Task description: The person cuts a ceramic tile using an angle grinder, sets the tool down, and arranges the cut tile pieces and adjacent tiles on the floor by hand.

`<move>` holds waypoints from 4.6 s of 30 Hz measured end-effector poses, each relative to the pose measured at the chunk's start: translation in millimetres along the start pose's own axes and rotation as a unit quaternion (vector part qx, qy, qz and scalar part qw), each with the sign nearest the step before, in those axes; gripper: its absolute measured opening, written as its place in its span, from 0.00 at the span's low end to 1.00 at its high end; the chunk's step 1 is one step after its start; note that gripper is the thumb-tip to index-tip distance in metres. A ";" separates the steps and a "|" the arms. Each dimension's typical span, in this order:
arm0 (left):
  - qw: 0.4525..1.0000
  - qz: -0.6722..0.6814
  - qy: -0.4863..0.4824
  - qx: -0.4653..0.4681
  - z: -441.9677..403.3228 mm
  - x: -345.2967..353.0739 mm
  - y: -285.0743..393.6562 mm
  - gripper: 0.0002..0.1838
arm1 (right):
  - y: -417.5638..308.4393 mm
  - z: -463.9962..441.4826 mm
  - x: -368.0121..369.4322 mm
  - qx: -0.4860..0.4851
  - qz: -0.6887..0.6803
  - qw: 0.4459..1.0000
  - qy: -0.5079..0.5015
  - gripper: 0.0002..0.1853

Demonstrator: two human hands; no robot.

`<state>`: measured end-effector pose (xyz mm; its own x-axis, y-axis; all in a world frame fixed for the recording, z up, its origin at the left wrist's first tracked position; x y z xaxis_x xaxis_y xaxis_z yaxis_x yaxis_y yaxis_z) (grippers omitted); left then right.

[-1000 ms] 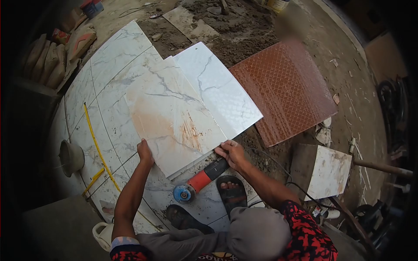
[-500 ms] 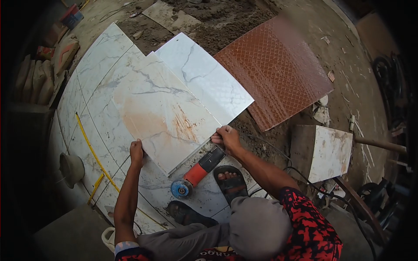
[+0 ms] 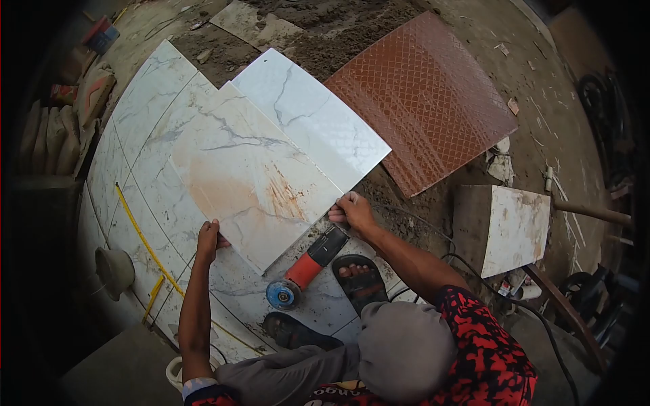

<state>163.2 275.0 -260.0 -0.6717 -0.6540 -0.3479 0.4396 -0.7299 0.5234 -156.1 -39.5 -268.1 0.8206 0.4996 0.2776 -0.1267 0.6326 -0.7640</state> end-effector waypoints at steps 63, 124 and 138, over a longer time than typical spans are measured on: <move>0.982 0.084 0.068 0.155 -6.0 -16.2 44.0 0.31 | -5.7 -2.1 -1.0 0.001 0.119 0.992 0.039 0.10; 0.867 -0.345 0.224 0.282 -174.4 5.3 339.1 0.30 | -12.1 -0.9 -7.0 0.022 0.063 0.995 0.075 0.07; 0.852 -0.373 0.226 0.289 -177.8 5.1 339.7 0.30 | -12.1 -1.1 -7.7 0.032 0.039 0.997 0.064 0.07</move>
<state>415.1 -11.6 -222.3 -0.2799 -0.1566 -0.9472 -0.4630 -0.8422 0.2761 -160.3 -51.7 -261.7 0.8706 0.4719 0.1389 -0.2249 0.6329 -0.7409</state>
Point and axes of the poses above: each hand's wrist, its own z-axis away from the middle knuckle, its own x-axis out of the palm, y = z × x, the point moved 7 cm from there along -z, towards the middle knuckle, and after that the axes turned 9 degrees about -x, right-handed, at the moved point
